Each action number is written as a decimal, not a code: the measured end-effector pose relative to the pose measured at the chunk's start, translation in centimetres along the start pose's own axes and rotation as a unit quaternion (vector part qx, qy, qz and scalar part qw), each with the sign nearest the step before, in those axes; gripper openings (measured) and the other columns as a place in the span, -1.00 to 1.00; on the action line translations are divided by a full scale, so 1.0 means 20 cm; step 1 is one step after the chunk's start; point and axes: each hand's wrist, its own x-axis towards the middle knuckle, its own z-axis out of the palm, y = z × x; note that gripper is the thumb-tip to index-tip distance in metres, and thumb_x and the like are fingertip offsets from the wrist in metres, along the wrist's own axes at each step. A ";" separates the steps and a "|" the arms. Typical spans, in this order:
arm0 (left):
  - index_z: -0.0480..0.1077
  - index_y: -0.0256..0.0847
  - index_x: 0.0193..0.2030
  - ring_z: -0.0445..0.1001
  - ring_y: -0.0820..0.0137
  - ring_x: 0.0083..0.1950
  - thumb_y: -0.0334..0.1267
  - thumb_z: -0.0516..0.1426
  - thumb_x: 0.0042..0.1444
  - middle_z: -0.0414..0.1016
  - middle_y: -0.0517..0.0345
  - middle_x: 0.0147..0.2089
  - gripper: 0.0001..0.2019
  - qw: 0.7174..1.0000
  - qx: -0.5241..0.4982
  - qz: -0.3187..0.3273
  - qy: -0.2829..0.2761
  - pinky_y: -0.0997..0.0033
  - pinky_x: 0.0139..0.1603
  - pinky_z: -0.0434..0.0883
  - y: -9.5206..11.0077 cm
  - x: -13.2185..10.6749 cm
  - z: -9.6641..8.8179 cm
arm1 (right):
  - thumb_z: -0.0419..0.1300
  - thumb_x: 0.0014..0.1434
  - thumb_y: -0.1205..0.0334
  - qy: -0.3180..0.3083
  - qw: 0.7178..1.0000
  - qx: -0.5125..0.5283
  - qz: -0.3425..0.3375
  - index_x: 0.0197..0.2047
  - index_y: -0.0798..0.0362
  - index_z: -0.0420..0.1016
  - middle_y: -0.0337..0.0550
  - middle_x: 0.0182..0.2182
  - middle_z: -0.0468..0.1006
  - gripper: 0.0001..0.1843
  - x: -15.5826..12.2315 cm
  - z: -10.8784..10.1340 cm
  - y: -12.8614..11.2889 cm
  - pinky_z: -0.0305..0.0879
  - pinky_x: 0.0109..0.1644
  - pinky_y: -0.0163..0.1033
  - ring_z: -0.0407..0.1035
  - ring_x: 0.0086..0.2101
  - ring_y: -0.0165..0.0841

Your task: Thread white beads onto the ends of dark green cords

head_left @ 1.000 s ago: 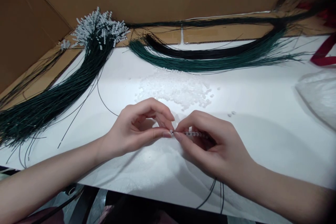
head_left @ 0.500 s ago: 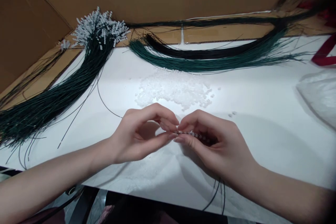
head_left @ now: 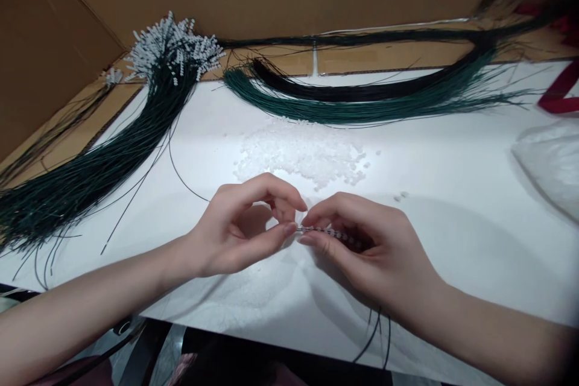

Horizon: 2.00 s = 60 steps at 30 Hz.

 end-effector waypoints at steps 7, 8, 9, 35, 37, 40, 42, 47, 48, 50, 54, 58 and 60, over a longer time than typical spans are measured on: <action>0.36 -0.19 -0.01 0.42 0.42 -0.26 -0.46 0.18 0.17 0.41 0.09 -0.28 -0.74 1.000 -0.014 0.004 -0.001 0.47 -0.30 0.45 0.01 0.01 0.00 | 0.25 0.18 0.36 -0.007 1.000 -0.009 0.003 -0.32 0.01 0.47 -0.25 -0.49 0.50 -0.93 0.00 0.00 0.01 0.16 -0.55 -0.34 0.32 -0.53 -0.45; 0.36 -0.19 -0.01 0.43 0.41 -0.25 -0.46 0.18 0.18 0.41 0.09 -0.27 -0.75 1.000 -0.012 0.000 -0.003 0.46 -0.29 0.46 0.01 0.01 -0.01 | 0.25 0.18 0.36 -0.007 1.000 -0.007 0.004 -0.32 0.01 0.47 -0.25 -0.49 0.50 -0.93 0.00 0.00 0.01 0.17 -0.54 -0.34 0.31 -0.53 -0.46; 0.36 -0.18 -0.01 0.44 0.40 -0.24 -0.44 0.17 0.19 0.42 0.08 -0.27 -0.76 1.000 -0.009 -0.008 -0.005 0.45 -0.27 0.46 0.02 0.01 -0.01 | 0.26 0.18 0.36 -0.007 1.000 -0.004 0.005 -0.32 0.01 0.47 -0.25 -0.49 0.49 -0.93 0.00 0.00 0.01 0.18 -0.54 -0.34 0.31 -0.53 -0.46; 0.34 -0.17 0.00 0.47 0.41 -0.26 -0.43 0.17 0.18 0.45 0.11 -0.28 -0.74 1.000 0.011 -0.002 -0.019 0.46 -0.29 0.44 0.01 0.02 -0.01 | 0.26 0.17 0.37 -0.011 1.000 0.007 0.006 -0.32 0.03 0.49 -0.25 -0.49 0.50 -0.94 0.00 0.00 0.00 0.13 -0.57 -0.36 0.24 -0.58 -0.50; 0.34 -0.17 0.00 0.47 0.40 -0.25 -0.43 0.17 0.19 0.45 0.11 -0.29 -0.74 1.000 0.007 -0.005 -0.016 0.45 -0.29 0.44 0.01 0.01 -0.02 | 0.26 0.17 0.37 -0.009 1.000 0.002 0.001 -0.29 0.04 0.51 -0.25 -0.48 0.50 -0.95 0.00 0.00 0.00 0.13 -0.57 -0.36 0.23 -0.59 -0.51; 0.34 -0.18 0.01 0.47 0.41 -0.24 -0.45 0.16 0.18 0.44 0.11 -0.29 -0.74 1.000 0.001 -0.001 -0.022 0.47 -0.30 0.43 0.01 0.01 -0.02 | 0.26 0.17 0.37 -0.006 1.000 -0.003 -0.009 -0.28 0.05 0.52 -0.25 -0.49 0.49 -0.95 0.00 0.00 0.00 0.13 -0.57 -0.36 0.21 -0.60 -0.51; 0.33 -0.20 0.01 0.46 0.41 -0.24 -0.47 0.16 0.18 0.44 0.10 -0.28 -0.73 1.000 -0.004 0.001 -0.024 0.47 -0.29 0.42 0.01 0.01 -0.02 | 0.26 0.17 0.38 -0.004 1.000 -0.003 -0.012 -0.29 0.06 0.52 -0.26 -0.51 0.47 -0.96 0.00 0.00 0.00 0.12 -0.58 -0.36 0.20 -0.60 -0.52; 0.32 -0.24 -0.01 0.42 0.46 -0.29 -0.52 0.16 0.17 0.41 0.12 -0.29 -0.73 0.999 -0.024 0.015 -0.016 0.50 -0.32 0.39 0.01 0.02 -0.01 | 0.24 0.17 0.36 -0.002 1.000 0.002 -0.007 -0.30 0.09 0.52 -0.27 -0.52 0.42 -0.97 -0.01 0.01 0.00 0.10 -0.59 -0.38 0.17 -0.61 -0.54; 0.32 -0.25 -0.01 0.41 0.47 -0.29 -0.53 0.16 0.17 0.41 0.12 -0.30 -0.72 0.999 -0.027 0.017 -0.015 0.51 -0.32 0.39 0.01 0.02 0.00 | 0.22 0.17 0.37 -0.004 1.000 0.005 -0.004 -0.30 0.10 0.52 -0.27 -0.52 0.42 -0.96 -0.01 0.01 0.00 0.10 -0.59 -0.39 0.17 -0.60 -0.55; 0.32 -0.27 -0.01 0.41 0.47 -0.29 -0.54 0.16 0.16 0.41 0.11 -0.30 -0.72 0.999 -0.028 0.018 -0.012 0.51 -0.32 0.39 0.01 0.02 0.00 | 0.20 0.17 0.37 -0.008 1.000 0.007 0.002 -0.30 0.11 0.52 -0.27 -0.51 0.41 -0.94 -0.01 0.01 -0.01 0.10 -0.59 -0.39 0.17 -0.60 -0.55; 0.33 -0.27 -0.01 0.39 0.49 -0.31 -0.54 0.18 0.15 0.41 0.12 -0.30 -0.72 1.000 -0.021 0.016 -0.010 0.52 -0.31 0.38 0.01 0.01 -0.01 | 0.19 0.15 0.42 -0.019 1.000 0.010 0.005 -0.33 0.12 0.50 -0.29 -0.54 0.37 -0.93 -0.01 0.01 -0.01 0.11 -0.55 -0.39 0.18 -0.59 -0.55; 0.34 -0.20 -0.02 0.45 0.46 -0.25 -0.47 0.14 0.23 0.44 0.11 -0.27 -0.78 0.999 -0.025 -0.024 -0.005 0.51 -0.27 0.40 0.01 0.01 -0.02 | 0.18 0.16 0.42 -0.026 0.999 0.017 0.010 -0.35 0.12 0.50 -0.29 -0.55 0.39 -0.91 0.00 0.00 -0.01 0.11 -0.54 -0.37 0.17 -0.58 -0.54; 0.35 -0.19 -0.02 0.45 0.46 -0.23 -0.43 0.11 0.27 0.45 0.11 -0.26 -0.83 0.999 -0.034 -0.043 0.000 0.53 -0.28 0.39 0.02 0.01 -0.02 | 0.18 0.18 0.39 -0.028 0.999 0.024 0.013 -0.34 0.11 0.51 -0.29 -0.54 0.40 -0.91 0.00 0.00 -0.01 0.11 -0.53 -0.36 0.16 -0.58 -0.54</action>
